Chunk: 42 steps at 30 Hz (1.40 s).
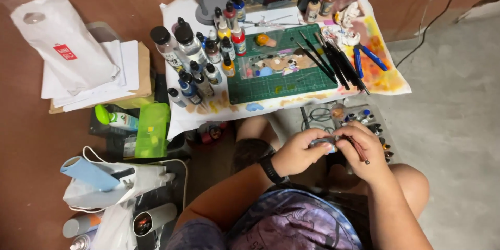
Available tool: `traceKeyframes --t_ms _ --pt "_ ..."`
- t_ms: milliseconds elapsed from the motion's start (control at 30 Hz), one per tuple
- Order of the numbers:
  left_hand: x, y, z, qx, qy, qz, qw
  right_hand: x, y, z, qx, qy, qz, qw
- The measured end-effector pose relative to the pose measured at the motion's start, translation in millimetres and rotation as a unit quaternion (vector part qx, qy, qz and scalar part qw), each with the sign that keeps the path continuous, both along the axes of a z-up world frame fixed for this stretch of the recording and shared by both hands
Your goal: The person is preparing an airbrush for painting by selecting paint bottles, opening them, and pouring paint into the airbrush reservoir.
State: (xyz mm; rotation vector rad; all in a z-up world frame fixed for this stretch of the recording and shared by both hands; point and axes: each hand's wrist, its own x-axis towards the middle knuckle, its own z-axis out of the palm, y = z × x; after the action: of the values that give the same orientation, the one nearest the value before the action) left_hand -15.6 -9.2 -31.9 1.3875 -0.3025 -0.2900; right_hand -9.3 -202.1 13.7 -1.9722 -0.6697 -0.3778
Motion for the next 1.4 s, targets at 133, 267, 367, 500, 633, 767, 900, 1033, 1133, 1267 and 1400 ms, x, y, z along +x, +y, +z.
traceKeyframes --t_ms 133,267,367,500,633,767,900,1033,1133,1267,1400 --pt "3.7 7.1 -8.0 -0.067 0.023 0.008 0.997 -4.2 -0.2 4.3 -0.011 0.027 -0.003 1.000" --pt "2.1 11.9 -6.3 -0.035 0.015 -0.002 0.999 -0.2 0.5 -11.1 -0.020 0.004 -0.018 1.000" --pt "3.5 15.9 12.1 -0.021 -0.003 0.013 1.000 -0.4 3.7 3.8 -0.004 0.010 -0.015 1.000" --pt "0.2 19.7 21.9 0.073 -0.071 0.045 0.994 -3.0 7.5 3.9 0.008 0.011 -0.022 1.000" --pt "-1.5 25.3 41.3 0.092 -0.123 0.061 0.986 -2.8 6.8 2.9 0.025 0.005 -0.007 1.000" --pt "-6.8 28.2 49.2 0.142 -0.181 0.087 0.969 -2.5 1.1 -17.9 0.027 0.010 -0.021 0.999" --pt "-10.7 29.9 53.1 0.180 -0.262 0.122 0.940 -8.0 1.7 -20.7 0.037 0.003 -0.025 0.999" --pt "-8.8 30.4 49.3 0.161 -0.309 0.122 0.929 -9.2 4.9 -7.4 0.042 -0.013 -0.019 0.999" --pt "-8.4 30.5 48.4 0.169 -0.366 0.132 0.906 -5.2 -1.1 -21.5 0.013 -0.047 -0.028 0.998" --pt "-7.2 28.0 42.2 0.194 -0.399 0.147 0.884 -11.0 3.6 -1.9 0.014 -0.039 -0.025 0.999" --pt "-8.2 18.1 33.2 0.266 -0.476 0.205 0.813 -6.2 10.2 -13.1 0.000 -0.031 -0.035 0.999"
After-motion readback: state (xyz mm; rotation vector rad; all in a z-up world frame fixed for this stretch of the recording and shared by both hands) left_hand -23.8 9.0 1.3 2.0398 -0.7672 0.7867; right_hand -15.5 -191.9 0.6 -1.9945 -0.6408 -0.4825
